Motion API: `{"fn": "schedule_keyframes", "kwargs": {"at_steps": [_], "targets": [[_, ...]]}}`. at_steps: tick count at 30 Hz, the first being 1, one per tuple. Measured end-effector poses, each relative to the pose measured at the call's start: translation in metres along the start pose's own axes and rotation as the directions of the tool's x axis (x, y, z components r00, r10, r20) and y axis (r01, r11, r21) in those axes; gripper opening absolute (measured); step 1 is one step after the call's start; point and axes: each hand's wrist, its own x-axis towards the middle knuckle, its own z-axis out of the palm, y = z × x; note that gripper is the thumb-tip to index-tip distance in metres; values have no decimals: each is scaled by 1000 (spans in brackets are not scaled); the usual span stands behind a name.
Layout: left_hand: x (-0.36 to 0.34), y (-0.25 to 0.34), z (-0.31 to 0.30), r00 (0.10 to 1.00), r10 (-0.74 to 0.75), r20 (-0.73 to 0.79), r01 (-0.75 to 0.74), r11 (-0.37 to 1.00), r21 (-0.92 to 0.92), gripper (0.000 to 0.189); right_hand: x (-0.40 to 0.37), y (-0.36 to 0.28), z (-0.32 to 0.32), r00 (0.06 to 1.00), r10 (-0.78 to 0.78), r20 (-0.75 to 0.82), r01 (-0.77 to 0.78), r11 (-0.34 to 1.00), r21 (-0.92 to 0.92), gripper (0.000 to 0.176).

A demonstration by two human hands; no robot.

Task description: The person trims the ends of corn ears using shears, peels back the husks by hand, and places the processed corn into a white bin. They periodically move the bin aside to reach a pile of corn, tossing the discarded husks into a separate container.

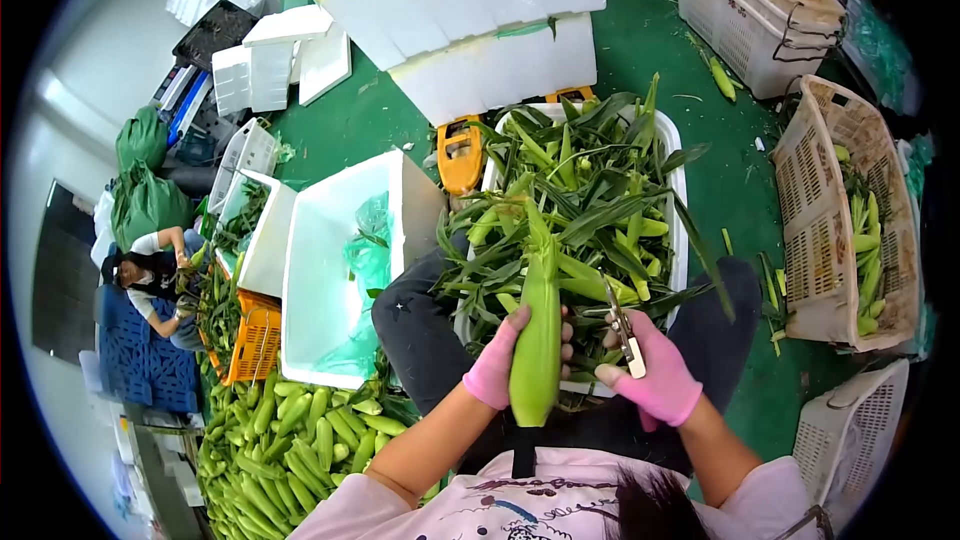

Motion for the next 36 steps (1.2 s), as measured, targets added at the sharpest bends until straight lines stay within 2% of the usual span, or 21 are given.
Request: {"fn": "schedule_keyframes", "kwargs": {"at_steps": [2, 4, 5, 6, 8, 9, 10, 12, 13, 14, 15, 16, 18, 19, 20, 22, 25, 29, 32, 33, 36], "targets": [[-8, 3, -5, 996, 71, -48, -57, 970, 237, 53, 7, 6, -8, 997, 31, 70, -25, 996, -82, 73], [-14, -2, 4, 946, 273, -177, -107, 776, 621, 52, 10, 11, -7, 980, 152, 126, -140, 985, -99, 76], [-17, 2, 10, 945, 277, -174, -66, 681, 730, 54, 17, 23, -8, 967, 160, 198, -123, 975, -186, 78], [-20, 1, 14, 939, 329, -100, -129, 607, 784, 56, 20, 25, -8, 968, 103, 228, -74, 988, -135, 82], [-19, 7, 3, 939, 339, 65, -223, 452, 864, 61, 29, 28, -13, 956, 0, 295, 68, 973, -222, 85], [-27, 14, 0, 981, 187, -54, -61, 558, 827, 64, 31, 37, -12, 953, -152, 264, 197, 969, -150, 85], [-29, 19, -8, 994, 53, -99, 57, 523, 851, 74, 32, 44, -10, 927, -300, 223, 324, 942, -81, 84], [-30, 20, -28, 992, -42, -117, 121, 553, 825, 78, 45, 36, -19, 888, -143, 437, 300, 900, -316, 78], [-35, 24, -30, 983, -122, -140, 186, 635, 750, 79, 43, 34, -15, 895, -173, 410, 295, 921, -256, 72], [-36, 29, -30, 968, -201, -152, 250, 704, 665, 80, 42, 32, -13, 895, -112, 432, 242, 936, -258, 62], [-33, 27, -26, 989, -133, -60, 140, 757, 638, 83, 36, 27, -9, 915, -41, 401, 131, 971, -201, 53], [-30, 29, -48, 965, -262, -24, 228, 789, 571, 87, 31, 24, -5, 926, 33, 375, 23, 990, -142, 45], [-24, 27, -61, 927, -351, 136, 262, 861, 435, 95, 21, 55, 3, 916, 132, 379, -218, 957, 192, 29], [-22, 24, -60, 934, -306, 183, 213, 890, 403, 96, 16, 31, 8, 938, 111, 329, -242, 888, 392, 21], [-22, 20, -58, 939, -258, 228, 162, 915, 369, 97, 14, 34, 7, 933, 174, 316, -292, 878, 378, 22], [-23, 18, -57, 950, -179, 254, 90, 941, 326, 99, 12, 27, -11, 804, 289, 519, -506, 791, 344, 25], [-22, 17, -56, 950, -134, 281, 46, 953, 300, 93, 17, 45, -10, 735, 67, 675, -422, 825, 377, 43], [-20, 22, -62, 812, -433, 391, 355, 899, 257, 73, 28, 38, -15, 572, 48, 819, -255, 959, 122, 45], [-12, -3, -83, 701, -485, 523, 477, 864, 162, 73, 33, 30, -11, 646, -104, 756, -146, 956, 256, 37], [-16, -10, -85, 709, -489, 508, 521, 849, 90, 79, 35, 29, -9, 691, -42, 721, -131, 974, 182, 30], [-18, -18, -83, 748, -403, 528, 463, 886, 20, 77, 32, 3, -18, 661, 308, 684, -479, 875, 69, 24]]}}
